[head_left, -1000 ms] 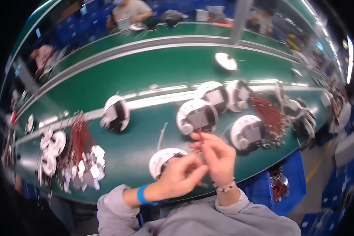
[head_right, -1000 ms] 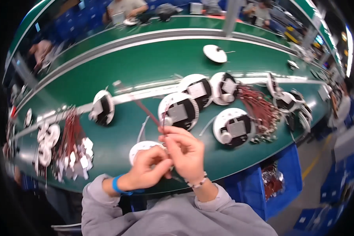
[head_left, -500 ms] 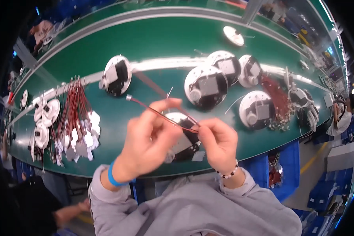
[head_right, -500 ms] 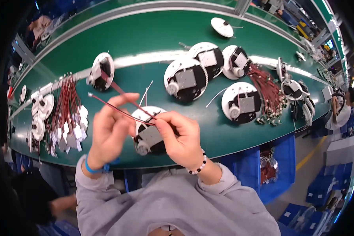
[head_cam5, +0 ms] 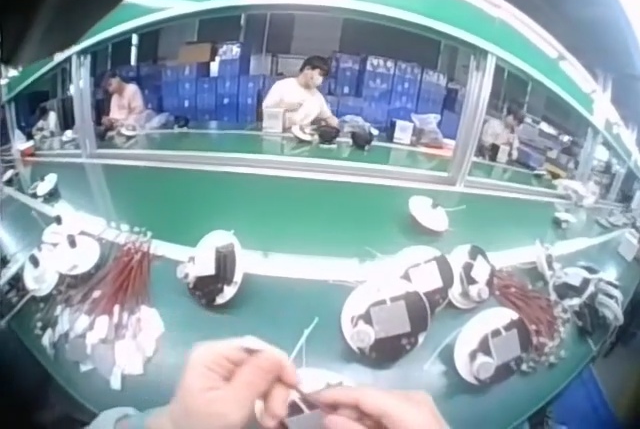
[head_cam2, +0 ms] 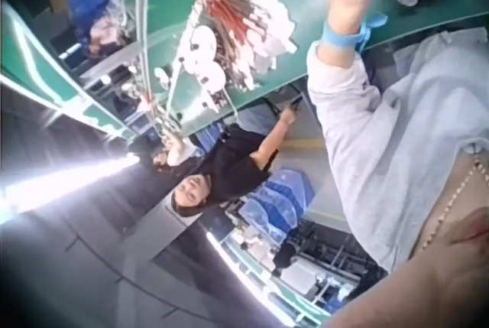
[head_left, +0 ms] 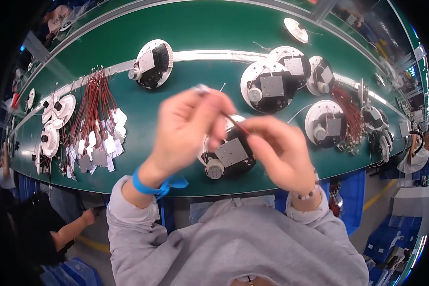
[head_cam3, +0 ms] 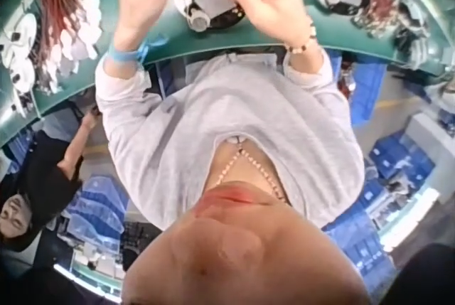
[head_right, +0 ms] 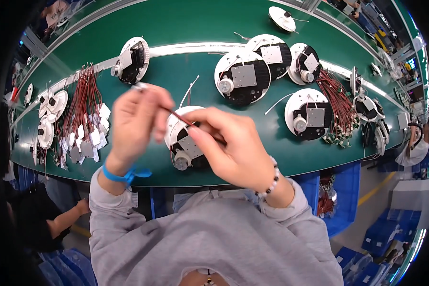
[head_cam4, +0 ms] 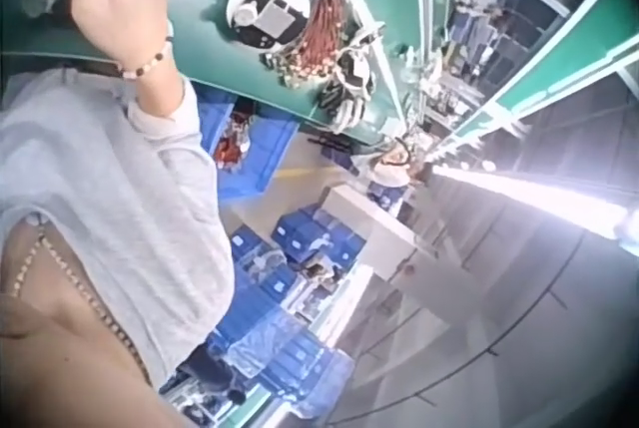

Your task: Connecting wire harnesses to circular electronic bases on a manufacturing assembly line.

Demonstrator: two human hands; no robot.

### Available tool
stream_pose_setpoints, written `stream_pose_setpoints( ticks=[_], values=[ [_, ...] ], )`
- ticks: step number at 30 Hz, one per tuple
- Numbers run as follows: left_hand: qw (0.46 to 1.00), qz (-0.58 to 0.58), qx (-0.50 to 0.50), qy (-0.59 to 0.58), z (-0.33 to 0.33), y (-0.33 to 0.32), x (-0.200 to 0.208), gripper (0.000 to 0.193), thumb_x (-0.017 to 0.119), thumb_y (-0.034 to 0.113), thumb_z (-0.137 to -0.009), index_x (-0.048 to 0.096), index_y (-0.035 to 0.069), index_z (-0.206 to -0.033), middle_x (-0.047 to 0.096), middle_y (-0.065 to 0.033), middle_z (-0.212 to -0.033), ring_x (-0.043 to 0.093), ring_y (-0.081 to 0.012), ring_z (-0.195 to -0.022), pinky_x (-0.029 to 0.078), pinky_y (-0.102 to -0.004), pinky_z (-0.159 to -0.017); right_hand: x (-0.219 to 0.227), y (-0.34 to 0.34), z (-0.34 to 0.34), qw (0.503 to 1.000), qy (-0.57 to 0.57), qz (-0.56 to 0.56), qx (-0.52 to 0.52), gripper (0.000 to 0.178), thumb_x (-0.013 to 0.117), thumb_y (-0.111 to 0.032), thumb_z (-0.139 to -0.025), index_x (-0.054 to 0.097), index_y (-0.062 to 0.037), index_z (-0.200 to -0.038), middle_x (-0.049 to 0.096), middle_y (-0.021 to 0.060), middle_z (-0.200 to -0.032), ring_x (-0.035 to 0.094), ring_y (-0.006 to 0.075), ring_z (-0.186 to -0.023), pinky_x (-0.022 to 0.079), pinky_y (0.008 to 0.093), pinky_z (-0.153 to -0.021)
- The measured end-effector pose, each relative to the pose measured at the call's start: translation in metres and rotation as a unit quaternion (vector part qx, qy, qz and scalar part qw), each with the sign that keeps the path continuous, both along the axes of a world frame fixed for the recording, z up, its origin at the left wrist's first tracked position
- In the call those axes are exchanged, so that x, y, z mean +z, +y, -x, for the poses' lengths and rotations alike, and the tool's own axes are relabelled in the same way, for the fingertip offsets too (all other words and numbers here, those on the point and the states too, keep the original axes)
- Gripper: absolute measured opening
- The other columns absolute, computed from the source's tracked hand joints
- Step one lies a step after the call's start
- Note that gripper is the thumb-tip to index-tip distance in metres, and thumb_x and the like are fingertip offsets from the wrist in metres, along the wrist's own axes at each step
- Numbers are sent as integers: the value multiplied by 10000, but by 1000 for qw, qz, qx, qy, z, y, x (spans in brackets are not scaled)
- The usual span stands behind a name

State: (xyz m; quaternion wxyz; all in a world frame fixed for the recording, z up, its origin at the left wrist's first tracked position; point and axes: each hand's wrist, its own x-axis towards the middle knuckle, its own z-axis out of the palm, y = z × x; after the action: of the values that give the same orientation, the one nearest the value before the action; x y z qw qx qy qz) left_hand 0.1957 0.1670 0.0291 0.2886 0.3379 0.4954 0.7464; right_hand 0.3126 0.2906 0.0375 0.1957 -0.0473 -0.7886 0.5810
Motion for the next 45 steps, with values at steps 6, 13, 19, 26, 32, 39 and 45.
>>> stream_pose_setpoints(
  ticks=[6, 13, 19, 26, 32, 39, 45],
  values=[
    [984, -26, -19, 173, 46, 13, -47, 444, 548, 243, -769, 450, -27, -1108, 508, -132, -1042, 479, -189, -999, 338, -311, -898, 0, 14, 16, 994, -42, -96, -13, 75, 539, -22, -765, 570, 45, -750, 523, 9, -561, 430, 20, -494, 316, 166, -415],
    [961, 39, -97, 255, 59, 19, -107, 362, 379, 232, -767, 559, -63, -873, 589, -196, -830, 569, -277, -832, 179, -374, -1008, -49, 17, 27, 973, 22, -228, -27, 41, 580, -21, -710, 582, 18, -723, 509, 73, -518, 443, 89, -414, 327, 218, -399],
    [925, 56, -7, 375, 53, 11, -101, 276, 425, 105, -778, 434, -25, -536, 380, -125, -469, 353, -174, -376, 258, -316, -377, -48, 19, 29, 969, 27, -244, -18, 43, 589, -17, -693, 576, 20, -673, 515, 73, -523, 424, 93, -403, 314, 221, -391],
    [970, 161, 48, 177, 42, 19, -103, 422, 445, 232, -844, 447, -54, -534, 324, -93, -410, 300, -83, -413, 269, -296, -375, -24, 24, 27, 949, -32, -313, -25, 81, 613, -60, -642, 575, 5, -613, 526, 89, -511, 510, 165, -430, 380, 233, -419],
    [968, 197, 33, 153, 37, 14, -99, 445, 433, 259, -849, 444, -66, -545, 336, -83, -414, 311, -78, -436, 279, -299, -384, -23, 23, 34, 924, -46, -380, 2, 106, 605, -105, -628, 569, -18, -581, 539, 81, -528, 525, 209, -451, 399, 268, -427],
    [971, 216, 36, 101, 42, 20, -108, 463, 431, 277, -846, 443, -67, -537, 367, -63, -420, 334, -76, -455, 295, -301, -397, -19, 17, 37, 847, 4, -531, -16, 118, 623, -117, -620, 549, -57, -551, 485, 54, -514, 510, 227, -478, 388, 322, -408],
    [976, 200, 36, 78, 50, 19, -104, 478, 424, 307, -845, 477, -60, -543, 410, -78, -424, 378, -78, -455, 327, -312, -407, -21, 9, 55, 842, 12, -540, -1, 85, 614, -99, -621, 550, -58, -583, 479, 58, -524, 506, 233, -480, 390, 334, -417]
  ],
)
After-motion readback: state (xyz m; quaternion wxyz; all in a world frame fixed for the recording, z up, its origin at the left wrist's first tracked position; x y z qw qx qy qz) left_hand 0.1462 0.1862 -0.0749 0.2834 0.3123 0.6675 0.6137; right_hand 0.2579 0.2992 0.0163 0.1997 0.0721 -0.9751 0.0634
